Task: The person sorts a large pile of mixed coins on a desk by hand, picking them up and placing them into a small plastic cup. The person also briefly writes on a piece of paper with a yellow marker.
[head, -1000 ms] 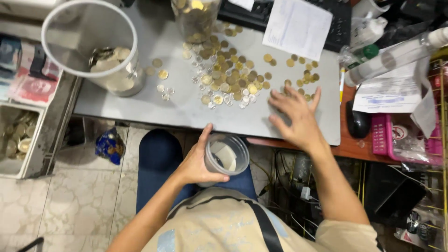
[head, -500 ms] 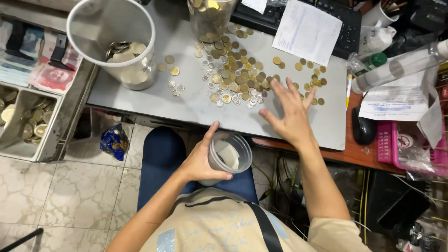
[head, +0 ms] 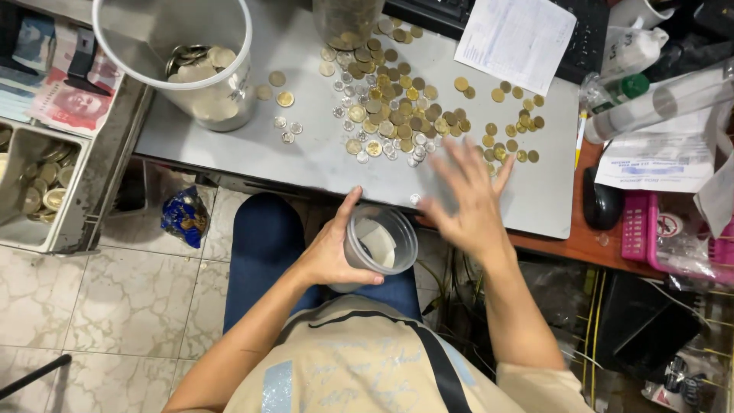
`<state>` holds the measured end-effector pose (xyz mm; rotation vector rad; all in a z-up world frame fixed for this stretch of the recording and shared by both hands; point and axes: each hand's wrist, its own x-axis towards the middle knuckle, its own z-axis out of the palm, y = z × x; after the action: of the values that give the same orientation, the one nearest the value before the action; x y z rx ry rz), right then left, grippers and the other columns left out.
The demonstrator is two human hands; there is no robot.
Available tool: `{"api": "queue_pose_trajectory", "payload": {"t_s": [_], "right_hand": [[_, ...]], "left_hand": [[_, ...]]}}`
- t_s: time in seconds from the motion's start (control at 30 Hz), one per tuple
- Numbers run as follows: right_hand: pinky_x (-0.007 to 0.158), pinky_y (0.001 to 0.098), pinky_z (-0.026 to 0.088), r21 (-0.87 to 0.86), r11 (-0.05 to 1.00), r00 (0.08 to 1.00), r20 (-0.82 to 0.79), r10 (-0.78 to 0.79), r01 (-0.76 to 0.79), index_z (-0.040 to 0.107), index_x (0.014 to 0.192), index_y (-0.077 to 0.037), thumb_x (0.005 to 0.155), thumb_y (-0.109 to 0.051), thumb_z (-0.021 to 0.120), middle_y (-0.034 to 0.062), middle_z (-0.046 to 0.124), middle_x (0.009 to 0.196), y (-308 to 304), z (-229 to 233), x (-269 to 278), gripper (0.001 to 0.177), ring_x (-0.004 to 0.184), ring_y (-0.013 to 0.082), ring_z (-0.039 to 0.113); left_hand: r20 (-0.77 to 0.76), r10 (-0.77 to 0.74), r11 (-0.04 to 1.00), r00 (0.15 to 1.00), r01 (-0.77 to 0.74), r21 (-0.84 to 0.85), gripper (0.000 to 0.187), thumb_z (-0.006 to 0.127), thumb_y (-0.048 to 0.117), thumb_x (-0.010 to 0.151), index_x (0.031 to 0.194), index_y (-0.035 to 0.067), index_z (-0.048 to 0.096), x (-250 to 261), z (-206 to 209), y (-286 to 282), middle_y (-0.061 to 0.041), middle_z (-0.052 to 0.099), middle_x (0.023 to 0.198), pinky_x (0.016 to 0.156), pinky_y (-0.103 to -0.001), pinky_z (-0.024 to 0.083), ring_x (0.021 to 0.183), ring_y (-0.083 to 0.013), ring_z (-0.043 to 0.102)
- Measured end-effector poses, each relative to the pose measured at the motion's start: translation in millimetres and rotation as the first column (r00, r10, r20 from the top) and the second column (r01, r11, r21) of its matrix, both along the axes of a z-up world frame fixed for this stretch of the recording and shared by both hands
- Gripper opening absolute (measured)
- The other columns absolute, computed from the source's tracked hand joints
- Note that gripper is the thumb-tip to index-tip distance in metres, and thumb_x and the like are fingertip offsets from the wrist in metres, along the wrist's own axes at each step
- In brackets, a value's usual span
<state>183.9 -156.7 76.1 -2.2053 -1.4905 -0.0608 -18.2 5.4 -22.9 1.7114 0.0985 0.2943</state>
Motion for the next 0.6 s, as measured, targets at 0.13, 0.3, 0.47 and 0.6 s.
{"api": "queue_pose_trajectory", "payload": {"t_s": [0.13, 0.3, 0.47, 0.6], "right_hand": [[0.114, 0.0687, -0.019, -0.091, 0.991, 0.994, 0.058, -0.094, 0.099, 0.053, 0.149, -0.016, 0.098, -0.07, 0.049, 0.0118, 0.056, 0.149, -1, -18, 12, 0.075, 0.15, 0.0353, 0.036], [0.117, 0.0714, -0.01, -0.109, 0.994, 0.993, 0.121, -0.01, 0.023, 0.06, 0.139, -0.022, 0.09, -0.06, 0.066, 0.0038, 0.061, 0.143, -20, -12, -36, 0.063, 0.143, 0.0298, 0.045], [0.118, 0.0667, -0.013, 0.007, 0.999, 0.999, -0.009, 0.045, -0.045, 0.057, 0.144, -0.019, 0.094, -0.061, 0.061, 0.0075, 0.055, 0.151, 3, -5, -21, 0.065, 0.148, 0.0336, 0.04], [0.116, 0.0713, -0.012, -0.024, 1.0, 0.994, 0.113, 0.009, -0.006, 0.058, 0.144, -0.02, 0.097, -0.055, 0.064, 0.0039, 0.053, 0.154, 7, -15, -3, 0.059, 0.147, 0.0323, 0.04]], "left_hand": [[-0.019, 0.007, 1.0, 1.0, -0.007, 0.018, 0.149, 0.098, 0.043, 0.049, 0.161, 0.012, 0.006, -1, 9, 5, -0.029, 0.054, 0.139, 0.106, -0.063, 0.044, 0.128, -0.0515, 0.053], [-0.032, 0.0, 1.0, 0.999, 0.0, -0.002, 0.15, 0.098, 0.043, 0.048, 0.161, 0.011, 0.005, 0, 3, 4, -0.03, 0.053, 0.14, 0.109, -0.063, 0.042, 0.129, -0.052, 0.052], [-0.032, 0.003, 1.0, 0.999, -0.003, 0.002, 0.15, 0.099, 0.04, 0.048, 0.161, 0.011, 0.004, 0, 4, 1, -0.028, 0.054, 0.14, 0.109, -0.062, 0.042, 0.13, -0.0522, 0.052], [-0.019, 0.017, 1.0, 1.0, -0.017, 0.017, 0.149, 0.098, 0.041, 0.048, 0.162, 0.012, 0.006, -2, 10, 8, -0.032, 0.052, 0.141, 0.108, -0.064, 0.041, 0.13, -0.0546, 0.05]]}}
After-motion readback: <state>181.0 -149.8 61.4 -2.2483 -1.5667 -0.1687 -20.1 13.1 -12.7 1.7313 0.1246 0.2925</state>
